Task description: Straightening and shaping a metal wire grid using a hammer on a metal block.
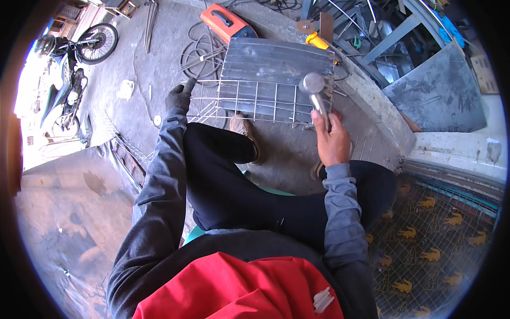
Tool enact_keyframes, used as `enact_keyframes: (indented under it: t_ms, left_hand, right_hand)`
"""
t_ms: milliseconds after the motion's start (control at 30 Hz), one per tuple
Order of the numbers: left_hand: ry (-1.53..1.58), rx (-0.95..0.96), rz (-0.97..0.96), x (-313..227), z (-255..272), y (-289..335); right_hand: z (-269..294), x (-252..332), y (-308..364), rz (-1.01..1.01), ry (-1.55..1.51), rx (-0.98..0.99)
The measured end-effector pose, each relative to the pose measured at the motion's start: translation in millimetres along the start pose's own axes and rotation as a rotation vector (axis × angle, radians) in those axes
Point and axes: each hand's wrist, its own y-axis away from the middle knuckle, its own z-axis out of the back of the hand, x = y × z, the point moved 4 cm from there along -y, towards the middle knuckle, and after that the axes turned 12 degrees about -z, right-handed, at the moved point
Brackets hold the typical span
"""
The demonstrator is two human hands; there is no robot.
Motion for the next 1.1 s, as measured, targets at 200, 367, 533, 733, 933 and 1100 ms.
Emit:
enact_keyframes:
  t_ms: [200,367,533,733,933,1100]
  left_hand:
    - [0.029,0.032,-0.002,-6,2,1]
    - [0.023,0.006,-0.028,-8,2,2]
    - [0.008,0.027,0.008,-2,3,3]
    - [0.044,0.029,-0.012,-4,0,-1]
    - [0.1,0.021,0.053,3,-2,1]
    - [0.105,0.054,0.054,8,-9,-2]
  right_hand:
    - [7,27,-16,0.137,-0.19,-0.097]
    - [-33,22,-33,0.135,0.374,-0.107]
    - [0,40,-42,0.072,-0.051,0.005]
    - [-4,46,-28,0.121,0.001,-0.14]
    - [-12,29,-39,-0.033,0.05,0.013]
    - [16,31,-16,0.062,-0.068,-0.036]
